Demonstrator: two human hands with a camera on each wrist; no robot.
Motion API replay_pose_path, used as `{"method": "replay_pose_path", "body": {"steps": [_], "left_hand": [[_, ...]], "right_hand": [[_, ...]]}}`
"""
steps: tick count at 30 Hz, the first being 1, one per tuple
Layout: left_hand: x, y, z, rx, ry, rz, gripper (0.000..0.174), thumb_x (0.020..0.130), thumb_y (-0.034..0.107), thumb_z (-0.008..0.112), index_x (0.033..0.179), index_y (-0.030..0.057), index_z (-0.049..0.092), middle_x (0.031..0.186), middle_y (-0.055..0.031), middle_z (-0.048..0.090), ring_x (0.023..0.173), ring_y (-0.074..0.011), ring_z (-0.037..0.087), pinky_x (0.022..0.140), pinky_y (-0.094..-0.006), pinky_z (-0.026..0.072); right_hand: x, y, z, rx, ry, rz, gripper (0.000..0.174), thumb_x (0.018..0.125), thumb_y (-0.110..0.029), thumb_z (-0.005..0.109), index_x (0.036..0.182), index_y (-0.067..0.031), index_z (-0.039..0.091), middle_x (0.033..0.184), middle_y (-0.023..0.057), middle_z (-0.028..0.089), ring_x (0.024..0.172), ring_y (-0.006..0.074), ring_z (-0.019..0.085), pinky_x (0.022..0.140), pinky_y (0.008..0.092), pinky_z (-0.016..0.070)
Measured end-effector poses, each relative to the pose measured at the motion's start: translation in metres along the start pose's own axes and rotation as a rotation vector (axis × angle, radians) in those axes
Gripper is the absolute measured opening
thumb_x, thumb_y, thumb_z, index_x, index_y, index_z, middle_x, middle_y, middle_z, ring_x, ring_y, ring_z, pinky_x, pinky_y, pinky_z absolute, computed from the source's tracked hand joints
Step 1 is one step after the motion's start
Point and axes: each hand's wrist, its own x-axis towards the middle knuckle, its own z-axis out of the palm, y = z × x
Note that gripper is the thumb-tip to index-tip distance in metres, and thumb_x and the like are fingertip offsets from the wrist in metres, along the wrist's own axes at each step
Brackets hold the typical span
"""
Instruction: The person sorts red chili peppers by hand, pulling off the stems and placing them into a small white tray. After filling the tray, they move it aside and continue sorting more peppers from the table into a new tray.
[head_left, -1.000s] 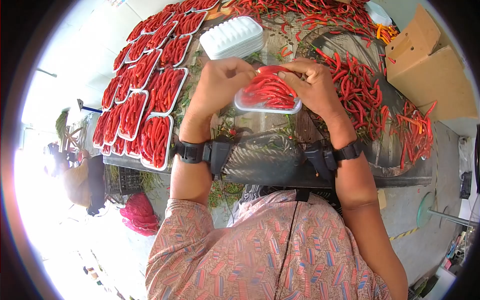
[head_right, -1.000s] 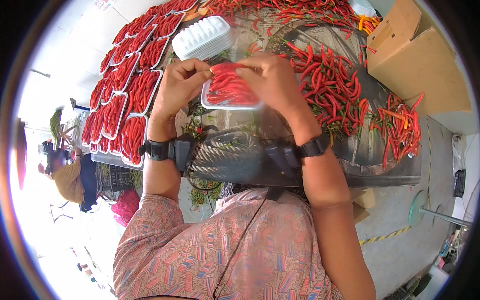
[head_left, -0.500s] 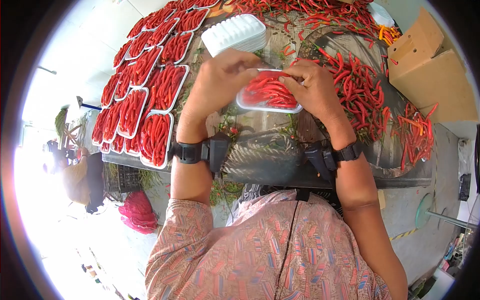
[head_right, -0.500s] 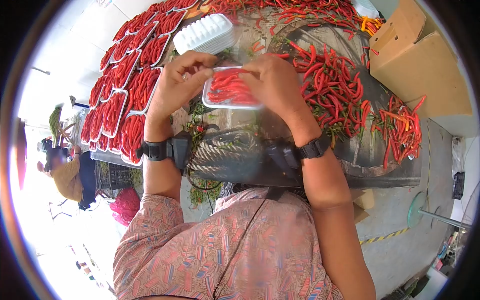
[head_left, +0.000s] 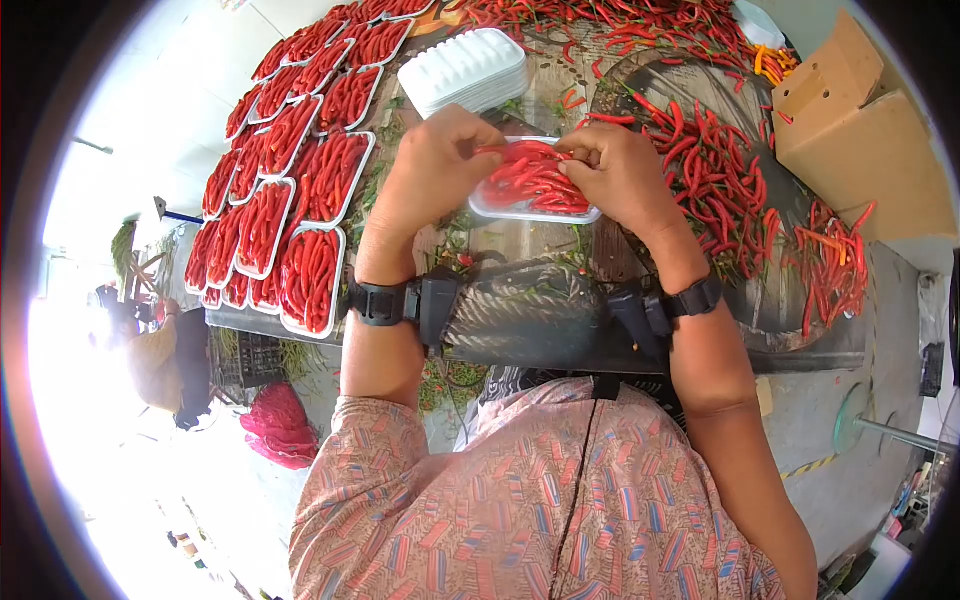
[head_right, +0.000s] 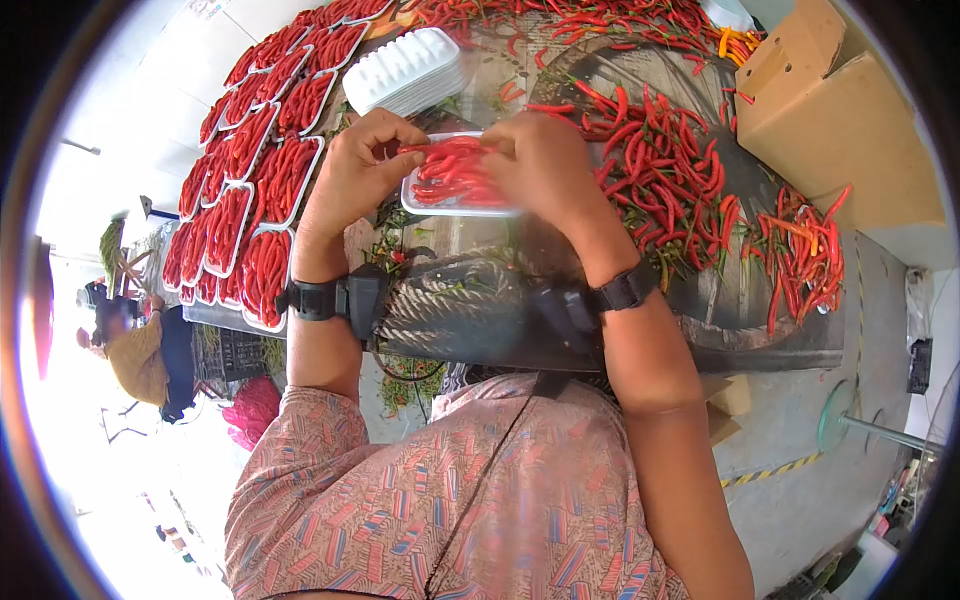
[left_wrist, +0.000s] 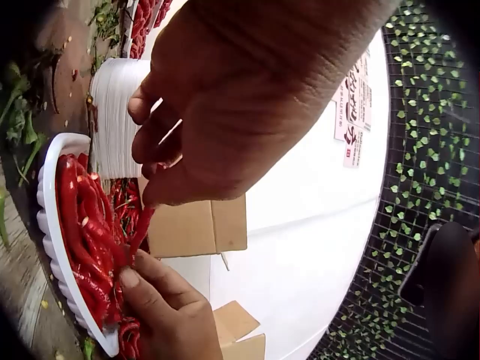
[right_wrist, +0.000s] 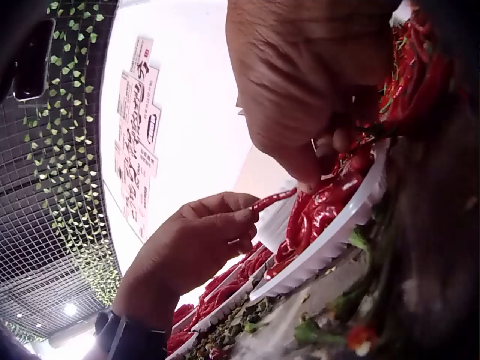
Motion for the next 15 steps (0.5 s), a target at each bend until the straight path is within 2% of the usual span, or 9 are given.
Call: {"method": "replay_pose_path", "body": {"steps": [4, 7, 15], "left_hand": [[-0.0004, -0.0005, 0.0010, -0.040, -0.031, -0.067, 0.014, 0.079, 0.004, 0.071, 0.092, 0.0009, 0.068, 0.082, 0.0004, 0.062, 0.070, -0.0063, 0.052, 0.065, -0.0236, 0.0432], [0.0001, -0.0008, 0.0011, -0.097, -0.050, -0.090, 0.015, 0.079, 0.001, 0.070, 0.094, 0.0005, 0.067, 0.081, 0.0026, 0.061, 0.071, -0.0039, 0.051, 0.064, -0.0217, 0.0423], [0.0009, -0.0042, -0.0002, -0.170, -0.097, -0.122, 0.014, 0.080, -0.004, 0.067, 0.093, -0.0001, 0.064, 0.079, 0.0044, 0.058, 0.072, -0.0030, 0.050, 0.064, -0.0200, 0.0411]], "right_hand": [[-0.0007, 0.0035, 0.0011, 0.095, -0.042, 0.057, 0.015, 0.076, -0.007, 0.072, 0.090, -0.0032, 0.071, 0.075, 0.0091, 0.061, 0.064, 0.0164, 0.060, 0.061, 0.0295, 0.0479], [-0.0009, 0.0016, 0.0009, 0.060, -0.043, 0.012, 0.014, 0.077, -0.008, 0.072, 0.089, -0.0024, 0.070, 0.076, 0.0093, 0.063, 0.065, 0.0165, 0.061, 0.061, 0.0301, 0.0480], [-0.0001, -0.0041, 0.0057, 0.048, 0.000, 0.043, 0.012, 0.078, -0.007, 0.072, 0.088, -0.0013, 0.069, 0.075, 0.0105, 0.068, 0.064, 0.0147, 0.064, 0.060, 0.0288, 0.0495]]}}
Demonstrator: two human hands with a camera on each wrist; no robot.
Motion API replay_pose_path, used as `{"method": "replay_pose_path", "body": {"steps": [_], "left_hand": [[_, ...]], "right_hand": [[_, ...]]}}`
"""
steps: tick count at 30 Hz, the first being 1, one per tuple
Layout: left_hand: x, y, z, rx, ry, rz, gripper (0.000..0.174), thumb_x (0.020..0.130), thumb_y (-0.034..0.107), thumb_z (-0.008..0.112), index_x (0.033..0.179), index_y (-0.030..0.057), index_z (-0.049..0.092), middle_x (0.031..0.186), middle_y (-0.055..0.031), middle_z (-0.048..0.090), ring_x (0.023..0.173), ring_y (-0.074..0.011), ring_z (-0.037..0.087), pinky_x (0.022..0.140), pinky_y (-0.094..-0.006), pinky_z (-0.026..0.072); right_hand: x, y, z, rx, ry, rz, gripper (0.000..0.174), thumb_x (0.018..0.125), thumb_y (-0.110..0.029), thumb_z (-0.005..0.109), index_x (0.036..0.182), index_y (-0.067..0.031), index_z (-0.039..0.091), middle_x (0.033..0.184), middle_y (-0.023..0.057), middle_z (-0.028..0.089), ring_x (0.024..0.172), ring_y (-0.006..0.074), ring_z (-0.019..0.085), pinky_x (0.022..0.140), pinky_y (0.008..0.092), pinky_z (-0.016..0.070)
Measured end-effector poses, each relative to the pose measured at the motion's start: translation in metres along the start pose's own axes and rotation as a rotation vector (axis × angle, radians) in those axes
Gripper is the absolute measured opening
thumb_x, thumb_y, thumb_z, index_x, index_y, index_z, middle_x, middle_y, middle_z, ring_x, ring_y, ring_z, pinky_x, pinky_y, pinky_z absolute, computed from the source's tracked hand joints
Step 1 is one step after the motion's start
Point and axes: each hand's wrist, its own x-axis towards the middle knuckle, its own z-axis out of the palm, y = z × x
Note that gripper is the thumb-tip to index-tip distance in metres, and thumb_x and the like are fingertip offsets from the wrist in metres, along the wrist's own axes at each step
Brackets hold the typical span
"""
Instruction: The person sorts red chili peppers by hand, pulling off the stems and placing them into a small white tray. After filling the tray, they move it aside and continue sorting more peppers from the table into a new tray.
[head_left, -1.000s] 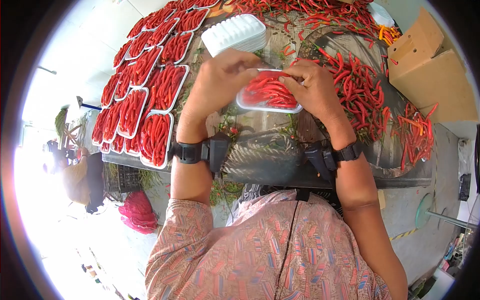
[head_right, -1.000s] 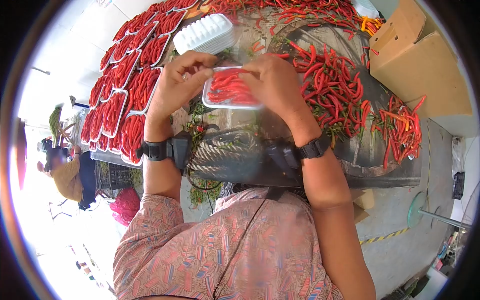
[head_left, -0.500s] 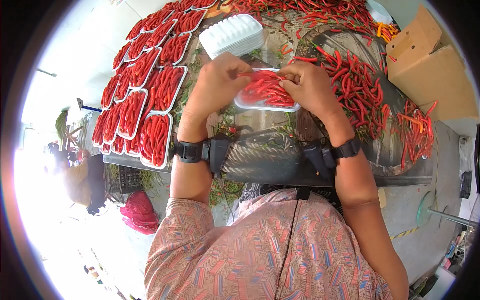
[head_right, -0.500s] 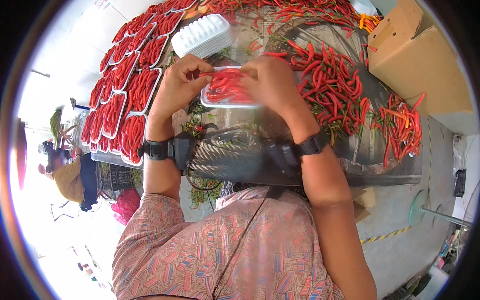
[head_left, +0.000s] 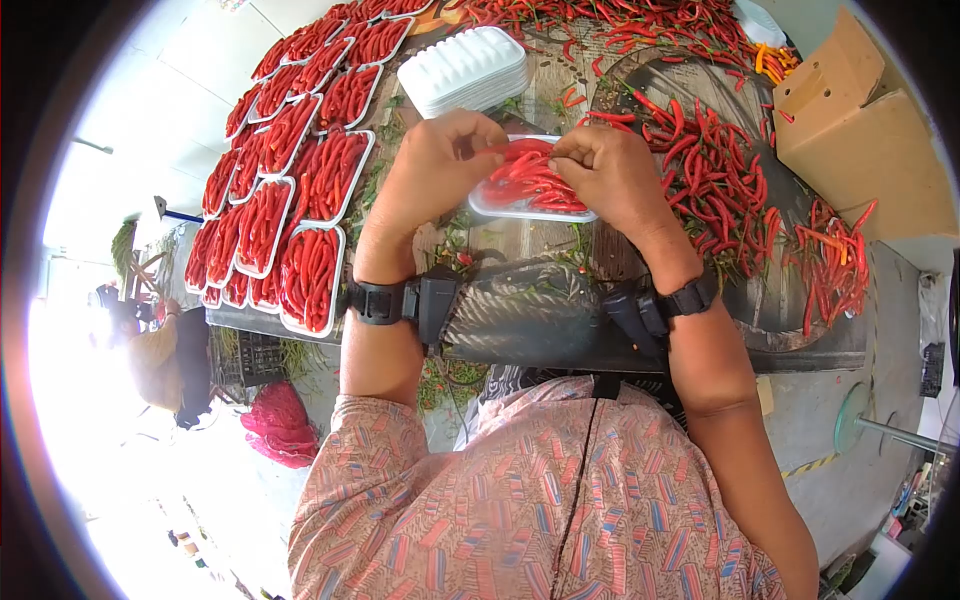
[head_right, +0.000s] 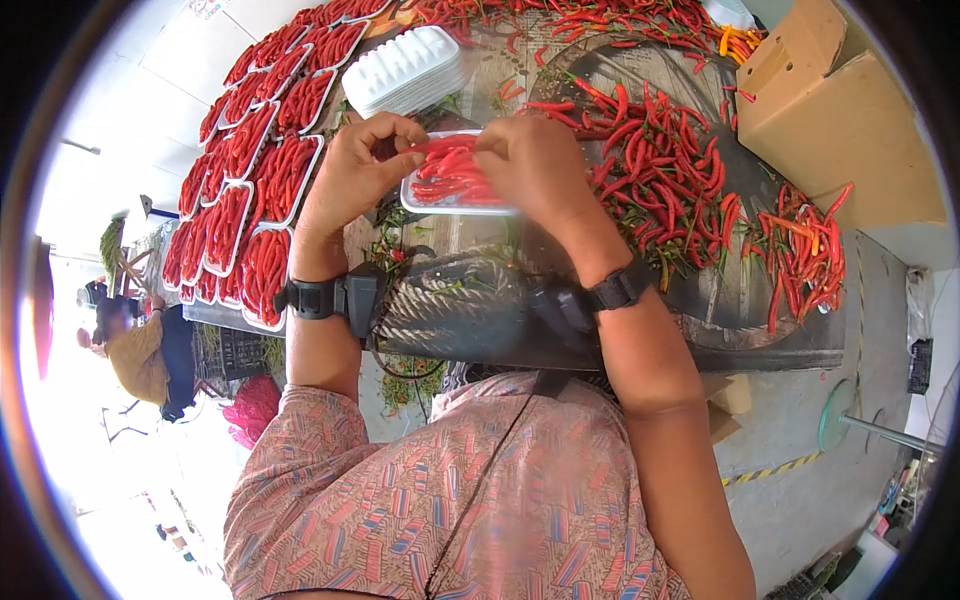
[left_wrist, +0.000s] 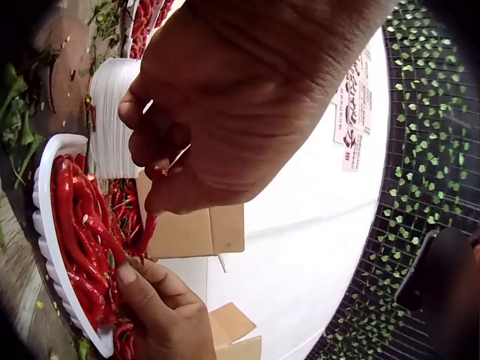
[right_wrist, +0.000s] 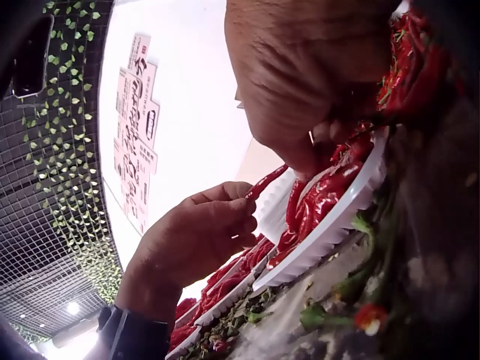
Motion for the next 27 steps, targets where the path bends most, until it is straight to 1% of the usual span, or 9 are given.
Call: {"method": "replay_pose_path", "body": {"steps": [2, 4, 8, 11, 13, 17, 20, 22, 27], "left_hand": [[0.000, -0.001, 0.000, -0.002, -0.017, 0.012, 0.013, 0.080, -0.004, 0.067, 0.091, -0.0002, 0.063, 0.079, 0.0044, 0.058, 0.072, -0.0035, 0.050, 0.064, -0.0207, 0.0413], [-0.001, 0.002, 0.001, -0.018, -0.088, -0.014, 0.012, 0.077, -0.003, 0.068, 0.086, 0.0011, 0.062, 0.078, 0.0040, 0.057, 0.071, -0.0054, 0.049, 0.064, -0.0232, 0.0420], [-0.004, 0.011, 0.003, 0.070, -0.086, -0.032, 0.012, 0.074, 0.000, 0.070, 0.082, 0.0015, 0.061, 0.074, 0.0016, 0.056, 0.070, -0.0071, 0.049, 0.064, -0.0254, 0.0423], [-0.004, 0.011, 0.005, 0.154, -0.058, 0.003, 0.014, 0.072, 0.001, 0.071, 0.080, 0.0010, 0.061, 0.072, -0.0012, 0.055, 0.068, -0.0084, 0.050, 0.064, -0.0260, 0.0426], [-0.004, 0.008, 0.007, 0.193, -0.072, 0.043, 0.014, 0.071, 0.001, 0.071, 0.079, 0.0002, 0.060, 0.071, -0.0030, 0.056, 0.067, -0.0102, 0.051, 0.063, -0.0267, 0.0433], [-0.004, 0.009, 0.006, 0.205, -0.104, 0.014, 0.014, 0.070, 0.001, 0.072, 0.079, 0.0002, 0.061, 0.072, -0.0034, 0.058, 0.066, -0.0115, 0.053, 0.063, -0.0277, 0.0443], [-0.003, 0.007, 0.008, 0.252, -0.109, 0.014, 0.014, 0.070, 0.002, 0.073, 0.078, 0.0000, 0.061, 0.073, -0.0042, 0.059, 0.067, -0.0119, 0.054, 0.063, -0.0284, 0.0453], [-0.003, 0.008, 0.010, 0.223, -0.138, -0.029, 0.014, 0.070, 0.003, 0.073, 0.077, -0.0006, 0.062, 0.073, -0.0050, 0.059, 0.066, -0.0125, 0.056, 0.062, -0.0287, 0.0459], [-0.003, 0.012, 0.010, 0.195, -0.140, -0.022, 0.015, 0.070, 0.003, 0.074, 0.077, -0.0010, 0.062, 0.073, -0.0060, 0.059, 0.066, -0.0135, 0.057, 0.062, -0.0288, 0.0461]], "right_hand": [[0.000, 0.002, 0.004, 0.056, 0.001, 0.024, 0.013, 0.078, -0.007, 0.072, 0.089, -0.0006, 0.069, 0.076, 0.0111, 0.069, 0.064, 0.0147, 0.065, 0.060, 0.0281, 0.0500], [0.000, 0.003, 0.006, 0.066, -0.005, 0.019, 0.013, 0.080, -0.006, 0.070, 0.091, 0.0005, 0.069, 0.077, 0.0113, 0.070, 0.067, 0.0134, 0.067, 0.060, 0.0266, 0.0503], [0.000, 0.000, -0.005, 0.130, -0.051, 0.055, 0.014, 0.079, -0.004, 0.070, 0.092, -0.0001, 0.069, 0.077, 0.0099, 0.070, 0.066, 0.0122, 0.065, 0.061, 0.0264, 0.0499], [0.001, 0.000, -0.014, 0.050, -0.093, 0.040, 0.016, 0.078, -0.004, 0.069, 0.093, -0.0008, 0.069, 0.076, 0.0082, 0.069, 0.066, 0.0109, 0.064, 0.062, 0.0263, 0.0497], [0.002, 0.000, -0.016, 0.082, -0.097, 0.082, 0.018, 0.073, -0.012, 0.068, 0.090, -0.0050, 0.070, 0.080, 0.0135, 0.070, 0.075, 0.0256, 0.069, 0.068, 0.0337, 0.0526], [0.001, 0.000, -0.016, 0.082, -0.098, 0.096, 0.018, 0.073, -0.011, 0.067, 0.089, -0.0047, 0.070, 0.080, 0.0139, 0.070, 0.075, 0.0258, 0.069, 0.069, 0.0339, 0.0525], [0.001, -0.001, -0.015, 0.077, -0.132, 0.056, 0.016, 0.073, -0.012, 0.067, 0.087, -0.0045, 0.071, 0.079, 0.0147, 0.069, 0.074, 0.0262, 0.069, 0.069, 0.0343, 0.0526], [0.000, 0.000, -0.012, 0.106, -0.152, 0.083, 0.014, 0.076, -0.004, 0.072, 0.089, -0.0018, 0.069, 0.070, 0.0043, 0.065, 0.063, 0.0089, 0.059, 0.059, 0.0260, 0.0478], [-0.001, -0.001, -0.012, 0.092, -0.134, 0.036, 0.013, 0.076, -0.004, 0.073, 0.088, -0.0007, 0.069, 0.070, 0.0036, 0.063, 0.062, 0.0078, 0.057, 0.058, 0.0258, 0.0468]]}}
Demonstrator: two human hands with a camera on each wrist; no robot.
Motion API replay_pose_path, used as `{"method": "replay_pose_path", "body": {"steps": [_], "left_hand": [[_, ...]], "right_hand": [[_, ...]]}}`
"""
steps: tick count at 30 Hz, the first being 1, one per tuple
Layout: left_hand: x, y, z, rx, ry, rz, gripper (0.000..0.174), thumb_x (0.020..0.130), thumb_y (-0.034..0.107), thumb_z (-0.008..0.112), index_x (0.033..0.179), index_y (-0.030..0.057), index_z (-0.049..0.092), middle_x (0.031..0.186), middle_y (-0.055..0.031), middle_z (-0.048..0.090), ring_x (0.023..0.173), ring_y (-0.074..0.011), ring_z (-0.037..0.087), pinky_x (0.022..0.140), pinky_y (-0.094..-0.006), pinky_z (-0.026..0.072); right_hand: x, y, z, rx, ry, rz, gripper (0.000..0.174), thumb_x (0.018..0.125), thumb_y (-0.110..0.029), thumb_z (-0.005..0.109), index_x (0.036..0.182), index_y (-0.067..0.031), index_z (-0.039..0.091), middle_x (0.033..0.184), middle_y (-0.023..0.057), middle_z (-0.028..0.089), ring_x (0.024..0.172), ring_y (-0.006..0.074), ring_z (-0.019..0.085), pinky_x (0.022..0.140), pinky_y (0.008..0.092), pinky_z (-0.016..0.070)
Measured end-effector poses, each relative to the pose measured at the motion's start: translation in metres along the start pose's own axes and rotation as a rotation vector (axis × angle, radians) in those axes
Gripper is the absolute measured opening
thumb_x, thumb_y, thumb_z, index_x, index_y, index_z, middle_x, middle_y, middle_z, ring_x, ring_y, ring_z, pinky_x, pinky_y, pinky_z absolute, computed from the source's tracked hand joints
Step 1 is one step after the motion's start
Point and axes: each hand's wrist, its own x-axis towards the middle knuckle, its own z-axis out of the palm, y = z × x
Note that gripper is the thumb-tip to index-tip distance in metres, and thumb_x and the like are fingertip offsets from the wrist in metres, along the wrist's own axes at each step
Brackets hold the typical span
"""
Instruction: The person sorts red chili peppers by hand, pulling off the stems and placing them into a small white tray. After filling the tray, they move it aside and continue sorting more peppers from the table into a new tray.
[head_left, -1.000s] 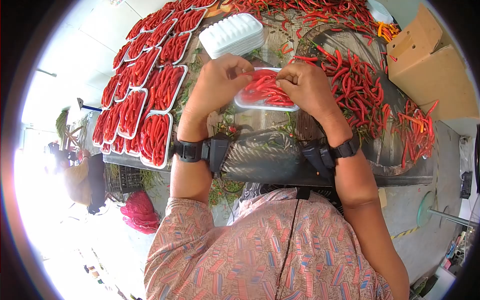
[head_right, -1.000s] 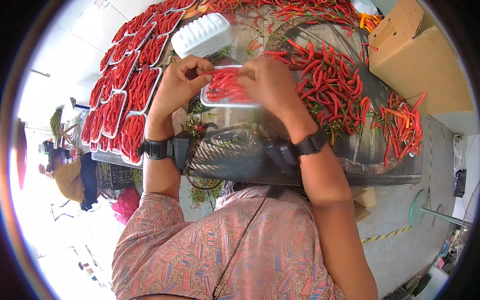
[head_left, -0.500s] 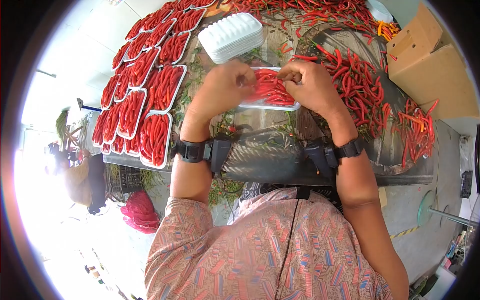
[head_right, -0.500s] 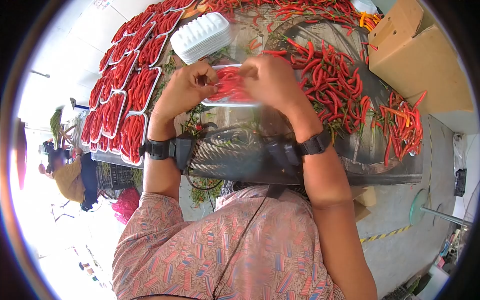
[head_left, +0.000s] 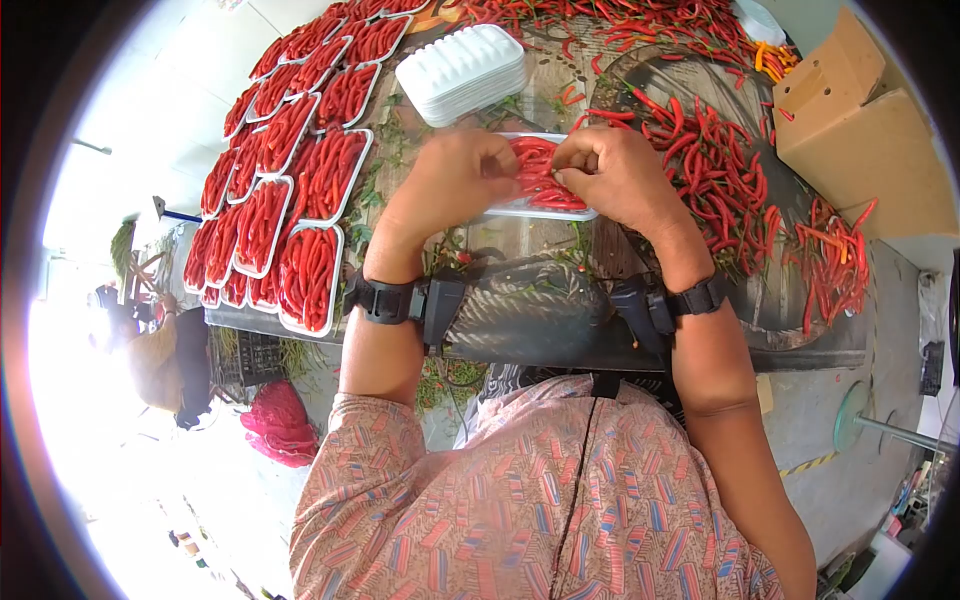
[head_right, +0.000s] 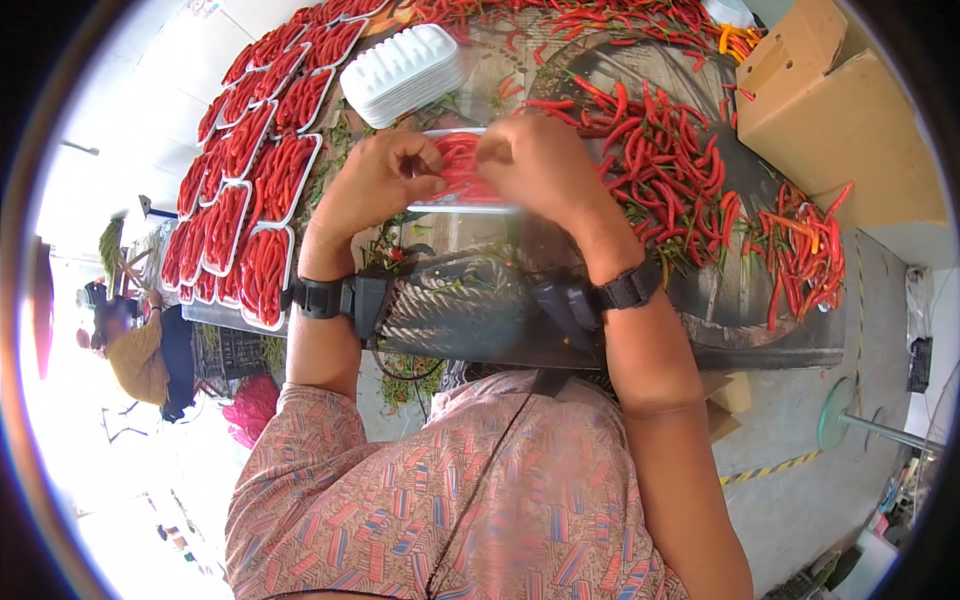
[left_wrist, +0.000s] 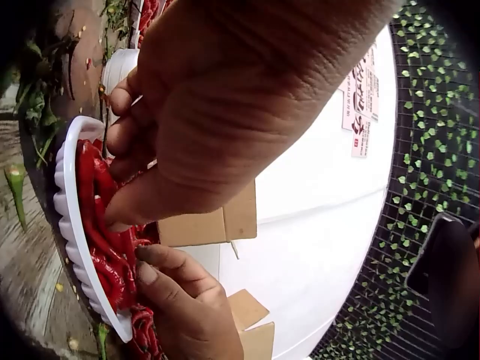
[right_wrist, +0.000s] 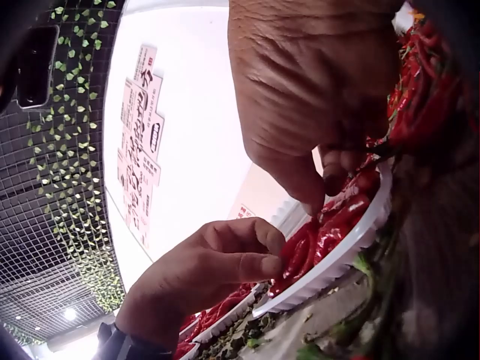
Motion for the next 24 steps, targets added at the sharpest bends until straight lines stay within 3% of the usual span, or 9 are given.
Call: {"method": "replay_pose_path", "body": {"steps": [5, 7, 13, 24], "left_hand": [[-0.001, 0.001, -0.001, 0.030, 0.000, 0.014, 0.015, 0.070, 0.004, 0.074, 0.076, -0.0008, 0.061, 0.074, -0.0067, 0.059, 0.066, -0.0141, 0.056, 0.062, -0.0293, 0.0460], [-0.001, 0.000, -0.002, 0.093, 0.015, 0.073, 0.015, 0.070, 0.004, 0.074, 0.076, -0.0008, 0.061, 0.074, -0.0069, 0.058, 0.066, -0.0142, 0.056, 0.061, -0.0292, 0.0457], [-0.001, -0.002, -0.003, 0.059, -0.034, 0.025, 0.016, 0.070, 0.003, 0.075, 0.076, -0.0015, 0.060, 0.073, -0.0067, 0.057, 0.066, -0.0133, 0.055, 0.061, -0.0284, 0.0452], [-0.001, 0.001, -0.001, 0.080, -0.004, 0.051, 0.017, 0.069, 0.004, 0.075, 0.076, -0.0005, 0.060, 0.072, -0.0066, 0.056, 0.064, -0.0147, 0.054, 0.061, -0.0297, 0.0450]], "right_hand": [[0.000, -0.003, 0.000, 0.027, -0.031, 0.011, 0.014, 0.076, -0.004, 0.072, 0.089, -0.0013, 0.069, 0.069, 0.0027, 0.061, 0.060, 0.0081, 0.055, 0.056, 0.0261, 0.0457], [-0.001, -0.005, -0.001, -0.015, 0.013, -0.051, 0.016, 0.075, -0.003, 0.072, 0.090, -0.0038, 0.069, 0.068, 0.0033, 0.059, 0.059, 0.0124, 0.055, 0.058, 0.0282, 0.0463], [0.001, 0.000, 0.004, -0.212, 0.061, -0.240, 0.017, 0.073, -0.004, 0.070, 0.090, -0.0073, 0.071, 0.072, 0.0068, 0.061, 0.068, 0.0230, 0.060, 0.066, 0.0343, 0.0486], [0.003, 0.010, 0.015, -0.203, 0.147, -0.268, 0.013, 0.073, -0.007, 0.074, 0.085, -0.0038, 0.069, 0.075, 0.0088, 0.062, 0.068, 0.0238, 0.060, 0.065, 0.0344, 0.0482]]}}
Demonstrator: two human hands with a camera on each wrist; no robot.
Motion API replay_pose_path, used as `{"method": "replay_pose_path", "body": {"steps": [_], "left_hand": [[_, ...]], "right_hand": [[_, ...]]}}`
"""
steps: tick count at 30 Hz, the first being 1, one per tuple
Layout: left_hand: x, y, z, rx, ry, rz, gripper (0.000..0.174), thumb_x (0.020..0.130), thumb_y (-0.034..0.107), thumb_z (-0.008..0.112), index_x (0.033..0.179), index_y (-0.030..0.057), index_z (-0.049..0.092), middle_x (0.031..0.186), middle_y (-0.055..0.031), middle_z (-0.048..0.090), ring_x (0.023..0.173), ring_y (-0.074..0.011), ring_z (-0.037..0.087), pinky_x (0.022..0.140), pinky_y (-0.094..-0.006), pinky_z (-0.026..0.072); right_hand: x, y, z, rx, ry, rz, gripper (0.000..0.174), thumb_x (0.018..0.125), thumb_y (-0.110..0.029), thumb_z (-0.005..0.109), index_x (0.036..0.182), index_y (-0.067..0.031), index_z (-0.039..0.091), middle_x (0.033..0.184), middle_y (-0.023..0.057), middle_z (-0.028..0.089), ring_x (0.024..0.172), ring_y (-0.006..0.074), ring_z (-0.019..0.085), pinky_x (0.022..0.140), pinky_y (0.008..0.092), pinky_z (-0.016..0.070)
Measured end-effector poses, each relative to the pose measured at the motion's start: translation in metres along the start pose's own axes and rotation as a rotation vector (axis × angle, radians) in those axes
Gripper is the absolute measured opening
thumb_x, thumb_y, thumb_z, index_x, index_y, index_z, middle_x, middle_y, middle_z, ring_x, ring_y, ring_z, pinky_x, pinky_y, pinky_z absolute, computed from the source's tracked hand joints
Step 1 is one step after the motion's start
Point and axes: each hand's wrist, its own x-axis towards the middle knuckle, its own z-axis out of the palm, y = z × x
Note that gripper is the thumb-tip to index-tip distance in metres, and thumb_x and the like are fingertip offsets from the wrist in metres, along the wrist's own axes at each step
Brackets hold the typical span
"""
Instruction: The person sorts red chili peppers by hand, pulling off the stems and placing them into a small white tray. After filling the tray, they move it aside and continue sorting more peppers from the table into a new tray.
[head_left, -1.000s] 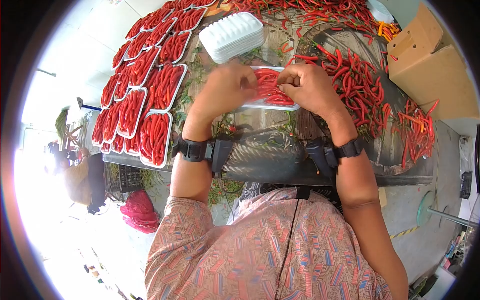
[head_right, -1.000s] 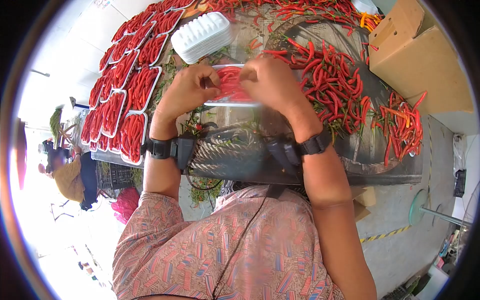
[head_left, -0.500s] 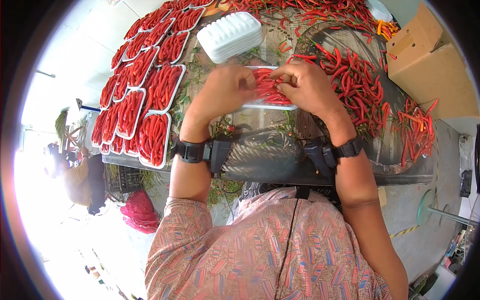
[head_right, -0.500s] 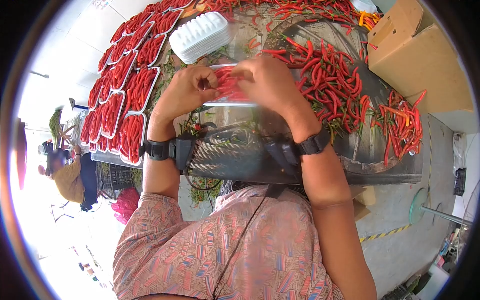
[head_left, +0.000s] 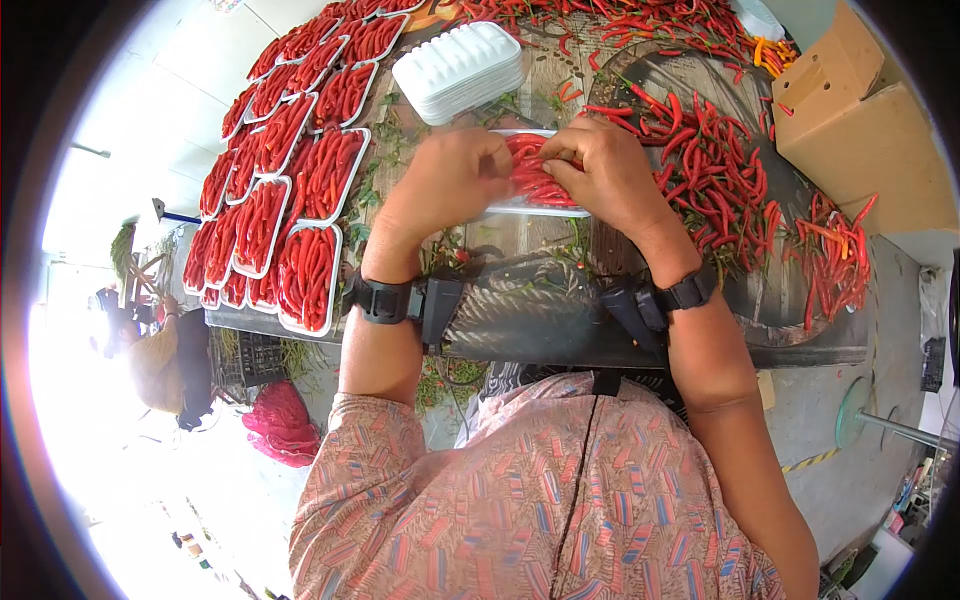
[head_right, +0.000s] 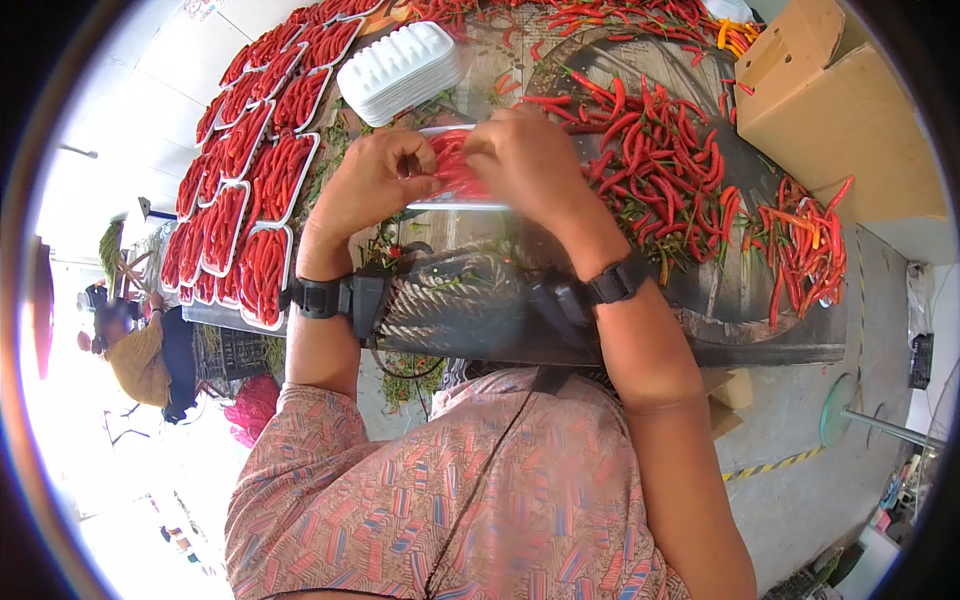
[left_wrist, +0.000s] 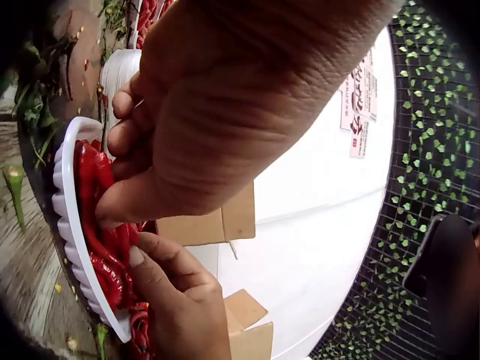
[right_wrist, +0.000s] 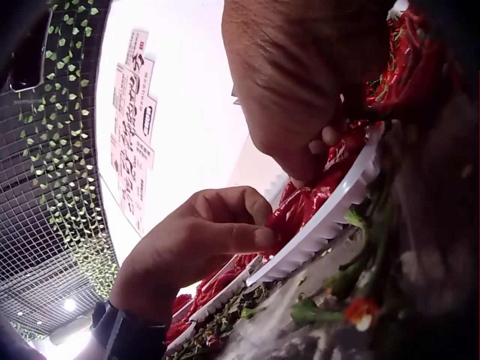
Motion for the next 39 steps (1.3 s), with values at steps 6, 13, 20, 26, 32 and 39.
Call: {"method": "replay_pose_path", "body": {"steps": [6, 13, 20, 26, 32, 39], "left_hand": [[0.000, -0.003, 0.002, -0.015, 0.013, -0.004, 0.017, 0.070, 0.005, 0.075, 0.077, -0.0001, 0.061, 0.073, -0.0063, 0.057, 0.065, -0.0143, 0.055, 0.061, -0.0296, 0.0450], [0.001, -0.001, 0.000, -0.074, -0.032, -0.008, 0.014, 0.071, 0.003, 0.073, 0.076, -0.0013, 0.061, 0.070, -0.0051, 0.056, 0.064, -0.0118, 0.053, 0.059, -0.0284, 0.0436], [0.002, -0.003, 0.003, -0.075, -0.022, 0.010, 0.014, 0.071, 0.001, 0.073, 0.076, -0.0008, 0.061, 0.070, -0.0032, 0.055, 0.062, -0.0095, 0.050, 0.057, -0.0276, 0.0416], [0.004, -0.005, 0.008, -0.140, 0.008, 0.021, 0.014, 0.072, -0.002, 0.073, 0.079, 0.0002, 0.061, 0.069, 0.0003, 0.054, 0.062, -0.0069, 0.047, 0.057, -0.0254, 0.0404], [0.002, -0.008, 0.007, -0.196, 0.000, 0.013, 0.012, 0.074, -0.002, 0.072, 0.079, -0.0009, 0.062, 0.068, 0.0011, 0.054, 0.062, -0.0061, 0.046, 0.056, -0.0249, 0.0396], [0.002, -0.007, 0.005, -0.182, 0.007, 0.050, 0.012, 0.075, 0.000, 0.072, 0.081, -0.0015, 0.062, 0.066, 0.0007, 0.053, 0.061, -0.0062, 0.046, 0.055, -0.0250, 0.0391]], "right_hand": [[0.001, -0.004, -0.003, 0.094, -0.012, 0.088, 0.014, 0.074, -0.006, 0.074, 0.086, -0.0025, 0.069, 0.072, 0.0083, 0.060, 0.063, 0.0192, 0.059, 0.061, 0.0321, 0.0478], [0.001, -0.004, -0.003, 0.123, -0.029, 0.096, 0.012, 0.075, -0.004, 0.073, 0.086, -0.0015, 0.069, 0.069, 0.0083, 0.060, 0.062, 0.0175, 0.059, 0.060, 0.0314, 0.0477], [0.001, -0.002, 0.003, 0.095, 0.029, 0.035, 0.008, 0.074, -0.003, 0.071, 0.082, -0.0013, 0.069, 0.069, 0.0104, 0.062, 0.061, 0.0207, 0.060, 0.061, 0.0329, 0.0479], [0.002, -0.004, -0.009, 0.095, -0.022, 0.085, 0.007, 0.076, -0.007, 0.070, 0.082, -0.0028, 0.069, 0.071, 0.0104, 0.064, 0.064, 0.0244, 0.063, 0.063, 0.0339, 0.0494], [0.000, 0.026, -0.044, -0.293, 0.110, 0.269, 0.014, 0.079, -0.010, 0.067, 0.091, -0.0072, 0.071, 0.083, 0.0109, 0.067, 0.079, 0.0295, 0.066, 0.071, 0.0383, 0.0520], [-0.011, 0.039, -0.053, -0.539, -0.081, 0.282, 0.021, 0.072, -0.009, 0.070, 0.093, -0.0075, 0.071, 0.091, 0.0139, 0.064, 0.094, 0.0335, 0.060, 0.082, 0.0429, 0.0496]]}}
